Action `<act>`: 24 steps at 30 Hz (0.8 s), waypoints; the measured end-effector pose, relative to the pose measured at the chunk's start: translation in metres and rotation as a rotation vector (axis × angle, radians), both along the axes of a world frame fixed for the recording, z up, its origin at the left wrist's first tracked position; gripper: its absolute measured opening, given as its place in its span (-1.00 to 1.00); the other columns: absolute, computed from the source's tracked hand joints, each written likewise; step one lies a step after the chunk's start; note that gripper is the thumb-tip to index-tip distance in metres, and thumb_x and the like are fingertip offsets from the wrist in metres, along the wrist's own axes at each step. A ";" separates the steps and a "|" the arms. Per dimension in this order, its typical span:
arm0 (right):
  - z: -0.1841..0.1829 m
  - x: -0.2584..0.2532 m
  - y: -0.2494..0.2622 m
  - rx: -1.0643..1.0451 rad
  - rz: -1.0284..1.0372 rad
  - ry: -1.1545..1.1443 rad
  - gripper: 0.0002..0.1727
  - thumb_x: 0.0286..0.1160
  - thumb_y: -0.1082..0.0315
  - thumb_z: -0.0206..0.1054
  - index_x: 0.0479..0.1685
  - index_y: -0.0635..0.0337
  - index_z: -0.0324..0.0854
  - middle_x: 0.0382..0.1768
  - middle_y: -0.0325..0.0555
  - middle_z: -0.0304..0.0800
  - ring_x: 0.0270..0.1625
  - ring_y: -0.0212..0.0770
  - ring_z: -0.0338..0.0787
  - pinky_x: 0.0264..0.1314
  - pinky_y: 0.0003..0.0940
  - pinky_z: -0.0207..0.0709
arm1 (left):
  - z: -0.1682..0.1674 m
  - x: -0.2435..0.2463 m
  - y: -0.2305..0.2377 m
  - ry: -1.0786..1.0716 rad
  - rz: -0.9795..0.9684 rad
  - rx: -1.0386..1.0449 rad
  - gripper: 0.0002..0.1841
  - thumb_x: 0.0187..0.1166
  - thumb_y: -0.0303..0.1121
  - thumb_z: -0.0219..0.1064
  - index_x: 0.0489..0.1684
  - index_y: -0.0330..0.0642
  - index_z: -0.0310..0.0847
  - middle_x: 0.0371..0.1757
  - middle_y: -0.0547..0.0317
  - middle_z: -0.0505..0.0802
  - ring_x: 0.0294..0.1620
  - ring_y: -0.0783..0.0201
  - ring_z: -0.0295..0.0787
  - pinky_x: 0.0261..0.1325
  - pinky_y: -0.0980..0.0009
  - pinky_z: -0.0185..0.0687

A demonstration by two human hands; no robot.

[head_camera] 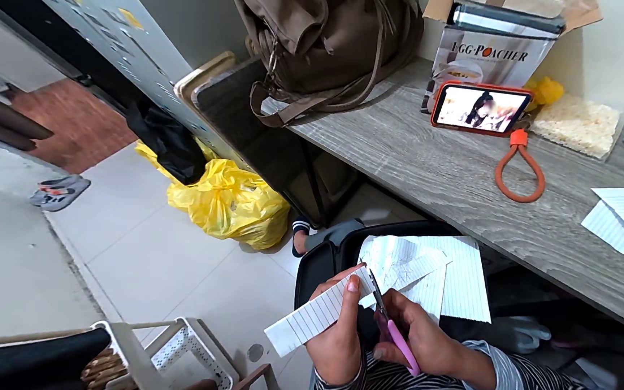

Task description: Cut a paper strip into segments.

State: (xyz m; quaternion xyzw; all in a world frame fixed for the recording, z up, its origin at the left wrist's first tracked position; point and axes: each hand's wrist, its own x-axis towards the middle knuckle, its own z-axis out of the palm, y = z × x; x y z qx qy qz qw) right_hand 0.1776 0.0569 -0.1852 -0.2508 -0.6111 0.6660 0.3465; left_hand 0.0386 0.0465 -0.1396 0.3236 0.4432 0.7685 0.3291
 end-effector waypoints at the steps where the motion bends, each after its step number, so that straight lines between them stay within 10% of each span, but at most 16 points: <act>1: 0.000 0.000 0.000 0.000 -0.003 -0.005 -0.49 0.37 0.11 0.59 0.00 0.27 0.44 -0.43 -0.42 0.55 -0.42 -0.73 0.52 -0.33 -0.79 0.42 | 0.000 0.000 0.000 -0.003 -0.001 0.002 -0.95 0.48 -0.44 0.45 -0.25 -0.15 0.82 -0.18 0.11 0.99 -0.17 0.30 0.97 -0.04 0.40 0.90; 24: 0.000 0.000 -0.002 -0.017 -0.063 -0.004 -0.58 0.33 0.16 0.63 -0.15 0.20 0.50 -0.59 -0.49 0.55 -0.55 -0.74 0.50 -0.46 -0.80 0.38 | 0.000 0.000 0.001 -0.003 0.014 -0.003 -0.96 0.44 -0.44 0.46 -0.29 -0.14 0.84 -0.19 0.13 0.99 -0.17 0.33 0.96 -0.06 0.42 0.89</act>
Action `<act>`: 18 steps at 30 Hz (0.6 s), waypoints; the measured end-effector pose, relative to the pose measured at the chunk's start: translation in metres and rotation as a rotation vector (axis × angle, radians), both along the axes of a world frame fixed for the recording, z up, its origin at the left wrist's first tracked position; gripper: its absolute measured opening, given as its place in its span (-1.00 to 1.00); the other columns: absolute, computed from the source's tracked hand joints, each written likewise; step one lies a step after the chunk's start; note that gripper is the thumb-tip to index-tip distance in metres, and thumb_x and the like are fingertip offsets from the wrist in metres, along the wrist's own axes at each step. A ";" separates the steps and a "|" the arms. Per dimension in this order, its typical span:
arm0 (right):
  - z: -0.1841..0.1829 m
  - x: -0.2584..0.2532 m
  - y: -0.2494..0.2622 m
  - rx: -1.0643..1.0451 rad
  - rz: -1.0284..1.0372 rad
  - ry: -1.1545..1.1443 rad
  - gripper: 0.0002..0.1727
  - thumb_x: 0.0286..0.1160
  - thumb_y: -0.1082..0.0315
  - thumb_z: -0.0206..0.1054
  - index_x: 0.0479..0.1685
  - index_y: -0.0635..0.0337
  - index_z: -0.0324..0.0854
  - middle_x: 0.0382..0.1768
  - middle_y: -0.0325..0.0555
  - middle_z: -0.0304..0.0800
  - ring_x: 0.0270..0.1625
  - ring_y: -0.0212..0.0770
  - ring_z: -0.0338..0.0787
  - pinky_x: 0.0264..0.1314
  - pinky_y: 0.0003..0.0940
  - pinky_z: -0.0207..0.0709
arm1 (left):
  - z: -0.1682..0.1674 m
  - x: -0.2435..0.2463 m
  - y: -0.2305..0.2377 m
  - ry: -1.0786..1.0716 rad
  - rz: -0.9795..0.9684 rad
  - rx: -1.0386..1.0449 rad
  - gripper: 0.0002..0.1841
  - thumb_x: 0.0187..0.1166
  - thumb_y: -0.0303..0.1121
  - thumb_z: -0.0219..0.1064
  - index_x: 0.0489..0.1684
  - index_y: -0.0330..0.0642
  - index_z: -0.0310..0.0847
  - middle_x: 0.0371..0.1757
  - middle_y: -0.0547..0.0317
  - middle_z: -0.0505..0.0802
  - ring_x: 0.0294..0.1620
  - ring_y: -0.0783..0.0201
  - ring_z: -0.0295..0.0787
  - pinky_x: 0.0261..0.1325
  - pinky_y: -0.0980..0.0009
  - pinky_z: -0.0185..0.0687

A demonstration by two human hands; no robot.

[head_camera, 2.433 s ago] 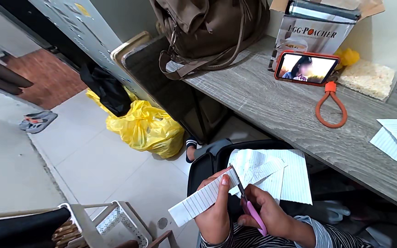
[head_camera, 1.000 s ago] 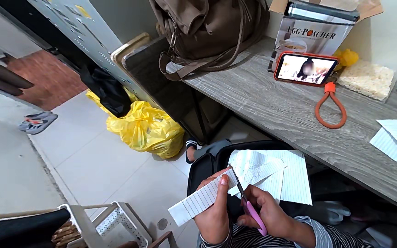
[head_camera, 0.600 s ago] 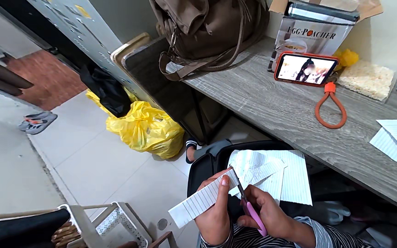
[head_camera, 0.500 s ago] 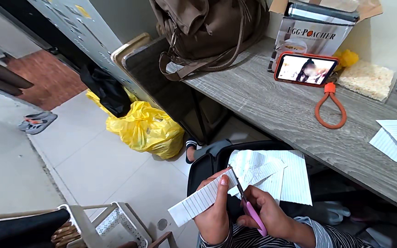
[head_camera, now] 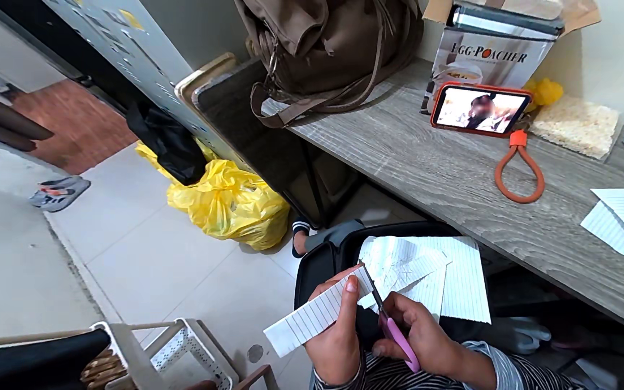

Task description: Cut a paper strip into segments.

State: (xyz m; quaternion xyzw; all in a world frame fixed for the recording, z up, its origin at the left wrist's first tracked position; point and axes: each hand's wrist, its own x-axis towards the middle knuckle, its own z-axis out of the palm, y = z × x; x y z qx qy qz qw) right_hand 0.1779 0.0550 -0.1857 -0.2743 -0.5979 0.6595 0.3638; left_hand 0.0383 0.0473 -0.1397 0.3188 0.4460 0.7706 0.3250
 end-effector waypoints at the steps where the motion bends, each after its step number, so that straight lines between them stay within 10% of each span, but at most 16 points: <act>1: 0.000 0.000 0.000 0.004 0.007 0.005 -0.58 0.34 0.17 0.62 -0.13 0.21 0.49 -0.57 -0.48 0.55 -0.53 -0.74 0.50 -0.45 -0.80 0.38 | 0.000 0.000 0.000 -0.005 0.001 0.006 -0.96 0.44 -0.45 0.46 -0.29 -0.14 0.84 -0.20 0.13 0.99 -0.18 0.32 0.97 -0.06 0.42 0.89; 7: 0.000 0.000 0.002 0.045 0.073 -0.009 -0.45 0.39 0.14 0.57 0.14 0.39 0.52 -0.43 -0.35 0.59 -0.44 -0.70 0.51 -0.35 -0.79 0.41 | 0.001 0.000 -0.001 -0.001 -0.014 -0.004 -0.95 0.47 -0.44 0.44 -0.27 -0.14 0.84 -0.19 0.13 0.99 -0.17 0.33 0.97 -0.05 0.42 0.89; 18: -0.003 0.000 0.002 0.074 0.024 0.024 -0.67 0.43 0.19 0.56 -0.24 0.33 0.68 -0.60 -0.39 0.62 -0.56 -0.75 0.49 -0.49 -0.81 0.35 | 0.000 0.000 0.001 0.018 -0.002 0.005 -0.95 0.47 -0.44 0.45 -0.28 -0.13 0.84 -0.18 0.15 0.99 -0.16 0.34 0.96 -0.05 0.43 0.89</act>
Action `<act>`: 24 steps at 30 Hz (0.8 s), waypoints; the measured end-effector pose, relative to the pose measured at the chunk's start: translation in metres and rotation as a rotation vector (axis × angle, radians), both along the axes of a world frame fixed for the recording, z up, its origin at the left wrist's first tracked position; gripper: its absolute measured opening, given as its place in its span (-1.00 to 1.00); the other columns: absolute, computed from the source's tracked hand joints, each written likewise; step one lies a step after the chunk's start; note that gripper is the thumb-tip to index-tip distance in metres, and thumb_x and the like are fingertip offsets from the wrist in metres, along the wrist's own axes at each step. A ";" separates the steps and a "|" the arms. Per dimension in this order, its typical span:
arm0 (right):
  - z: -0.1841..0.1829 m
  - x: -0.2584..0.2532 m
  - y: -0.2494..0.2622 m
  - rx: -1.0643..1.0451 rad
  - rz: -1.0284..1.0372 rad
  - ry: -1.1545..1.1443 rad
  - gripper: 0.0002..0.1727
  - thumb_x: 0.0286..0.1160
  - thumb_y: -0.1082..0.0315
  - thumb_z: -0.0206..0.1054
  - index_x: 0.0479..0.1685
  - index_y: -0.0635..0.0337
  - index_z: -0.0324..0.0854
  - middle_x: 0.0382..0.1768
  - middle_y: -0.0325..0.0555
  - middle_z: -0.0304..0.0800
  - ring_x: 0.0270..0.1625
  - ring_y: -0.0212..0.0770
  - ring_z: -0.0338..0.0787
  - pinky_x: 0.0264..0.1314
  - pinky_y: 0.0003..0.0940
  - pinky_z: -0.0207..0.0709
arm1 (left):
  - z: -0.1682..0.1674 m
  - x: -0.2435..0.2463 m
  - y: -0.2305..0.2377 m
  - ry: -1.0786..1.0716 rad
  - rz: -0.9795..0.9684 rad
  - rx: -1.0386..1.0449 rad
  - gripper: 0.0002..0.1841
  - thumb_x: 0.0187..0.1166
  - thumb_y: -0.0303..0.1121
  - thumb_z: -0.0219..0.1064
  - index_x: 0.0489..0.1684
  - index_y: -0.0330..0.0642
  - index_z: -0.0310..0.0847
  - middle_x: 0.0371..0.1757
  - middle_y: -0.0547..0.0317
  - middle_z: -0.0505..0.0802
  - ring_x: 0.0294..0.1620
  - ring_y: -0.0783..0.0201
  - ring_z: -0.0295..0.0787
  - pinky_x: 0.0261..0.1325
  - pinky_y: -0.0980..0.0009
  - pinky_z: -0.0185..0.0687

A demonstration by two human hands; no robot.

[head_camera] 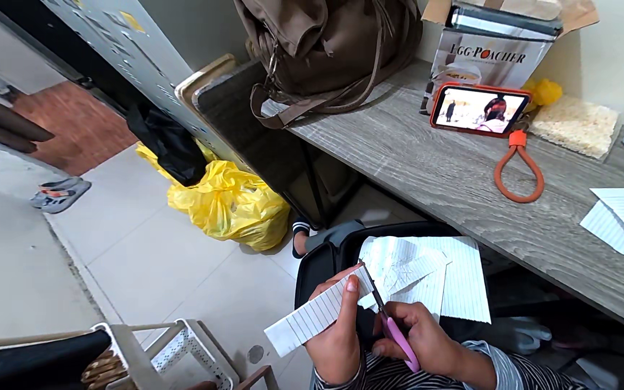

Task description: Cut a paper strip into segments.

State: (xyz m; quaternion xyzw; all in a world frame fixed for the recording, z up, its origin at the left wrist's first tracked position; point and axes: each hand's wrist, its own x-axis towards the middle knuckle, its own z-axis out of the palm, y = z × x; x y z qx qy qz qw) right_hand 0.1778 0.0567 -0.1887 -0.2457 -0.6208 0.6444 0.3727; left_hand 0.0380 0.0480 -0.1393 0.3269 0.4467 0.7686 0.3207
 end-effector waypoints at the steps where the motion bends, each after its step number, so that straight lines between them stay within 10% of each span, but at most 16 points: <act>1: 0.000 0.000 0.000 -0.003 0.007 -0.008 -0.67 0.43 0.18 0.55 -0.23 0.33 0.68 -0.59 -0.39 0.62 -0.55 -0.75 0.50 -0.48 -0.81 0.36 | 0.000 0.000 0.000 -0.001 -0.001 0.000 -0.95 0.46 -0.44 0.45 -0.28 -0.14 0.84 -0.19 0.15 0.99 -0.16 0.33 0.96 -0.05 0.42 0.89; 24: 0.004 0.001 0.002 -0.001 0.056 -0.063 -0.56 0.44 0.13 0.53 -0.04 0.37 0.61 -0.53 -0.36 0.57 -0.51 -0.72 0.46 -0.43 -0.80 0.33 | 0.000 0.000 0.000 -0.018 -0.019 -0.005 -0.94 0.48 -0.44 0.44 -0.26 -0.16 0.83 -0.19 0.11 0.98 -0.18 0.30 0.97 -0.05 0.40 0.89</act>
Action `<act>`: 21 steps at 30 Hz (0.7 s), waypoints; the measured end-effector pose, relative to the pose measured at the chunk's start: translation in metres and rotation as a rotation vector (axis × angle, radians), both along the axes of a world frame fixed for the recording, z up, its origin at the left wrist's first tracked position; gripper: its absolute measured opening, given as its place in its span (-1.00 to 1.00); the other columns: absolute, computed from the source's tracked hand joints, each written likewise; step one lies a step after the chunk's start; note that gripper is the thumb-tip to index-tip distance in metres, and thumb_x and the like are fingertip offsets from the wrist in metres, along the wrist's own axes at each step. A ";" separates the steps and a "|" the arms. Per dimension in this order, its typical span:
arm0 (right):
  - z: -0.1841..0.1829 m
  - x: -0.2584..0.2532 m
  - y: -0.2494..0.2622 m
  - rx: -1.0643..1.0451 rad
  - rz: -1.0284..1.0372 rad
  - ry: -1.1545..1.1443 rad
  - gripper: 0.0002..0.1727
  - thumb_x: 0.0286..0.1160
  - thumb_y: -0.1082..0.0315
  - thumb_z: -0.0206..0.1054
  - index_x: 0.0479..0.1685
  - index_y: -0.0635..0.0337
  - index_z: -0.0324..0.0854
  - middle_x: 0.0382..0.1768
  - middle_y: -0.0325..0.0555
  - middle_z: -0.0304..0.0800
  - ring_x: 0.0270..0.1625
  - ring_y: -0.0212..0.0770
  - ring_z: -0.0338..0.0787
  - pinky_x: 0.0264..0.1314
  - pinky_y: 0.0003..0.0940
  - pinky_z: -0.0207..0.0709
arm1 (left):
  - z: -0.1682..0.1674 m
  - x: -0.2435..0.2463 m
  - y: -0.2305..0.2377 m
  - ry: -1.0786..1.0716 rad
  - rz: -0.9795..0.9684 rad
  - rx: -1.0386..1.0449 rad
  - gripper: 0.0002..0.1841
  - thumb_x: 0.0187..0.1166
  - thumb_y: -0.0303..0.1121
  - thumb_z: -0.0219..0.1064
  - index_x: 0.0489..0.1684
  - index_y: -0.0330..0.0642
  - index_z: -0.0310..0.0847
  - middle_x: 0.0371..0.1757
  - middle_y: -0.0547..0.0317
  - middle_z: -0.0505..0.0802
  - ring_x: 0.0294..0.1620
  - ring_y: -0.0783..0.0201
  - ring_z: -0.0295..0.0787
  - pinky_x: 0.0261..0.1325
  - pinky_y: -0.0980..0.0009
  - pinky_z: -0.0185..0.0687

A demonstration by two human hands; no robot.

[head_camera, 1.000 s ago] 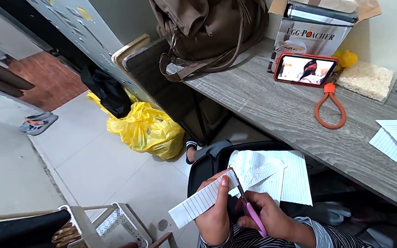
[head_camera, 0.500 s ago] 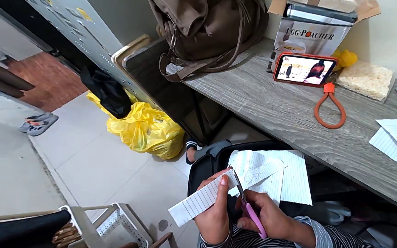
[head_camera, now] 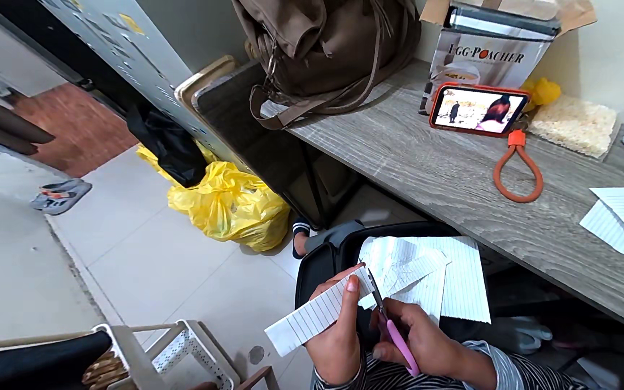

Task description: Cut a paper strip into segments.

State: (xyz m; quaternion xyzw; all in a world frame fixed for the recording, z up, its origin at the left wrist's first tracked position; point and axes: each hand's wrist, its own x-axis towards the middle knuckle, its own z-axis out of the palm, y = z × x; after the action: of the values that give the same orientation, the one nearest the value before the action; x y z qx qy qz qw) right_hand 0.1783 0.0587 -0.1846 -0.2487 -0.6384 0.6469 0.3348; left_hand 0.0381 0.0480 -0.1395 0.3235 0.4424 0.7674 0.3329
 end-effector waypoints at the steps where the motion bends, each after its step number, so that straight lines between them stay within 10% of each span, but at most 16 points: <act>1: -0.001 0.000 0.000 0.006 -0.003 0.011 -0.57 0.45 0.13 0.53 -0.06 0.37 0.61 -0.54 -0.37 0.56 -0.52 -0.73 0.45 -0.44 -0.81 0.32 | 0.000 0.000 0.000 0.004 0.000 0.002 -0.94 0.48 -0.45 0.44 -0.26 -0.16 0.84 -0.18 0.12 0.98 -0.18 0.30 0.97 -0.04 0.41 0.89; 21: -0.002 0.000 -0.002 0.000 -0.048 0.021 -0.65 0.42 0.18 0.55 -0.21 0.35 0.66 -0.59 -0.39 0.57 -0.53 -0.75 0.43 -0.46 -0.82 0.29 | 0.000 0.001 0.000 0.005 0.016 -0.004 -0.94 0.47 -0.46 0.43 -0.27 -0.14 0.83 -0.18 0.15 0.98 -0.16 0.34 0.96 -0.05 0.42 0.89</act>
State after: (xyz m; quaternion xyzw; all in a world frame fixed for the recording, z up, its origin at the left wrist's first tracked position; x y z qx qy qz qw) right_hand 0.1784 0.0567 -0.1867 -0.2570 -0.6287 0.6413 0.3569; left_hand 0.0391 0.0476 -0.1395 0.3211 0.4474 0.7682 0.3265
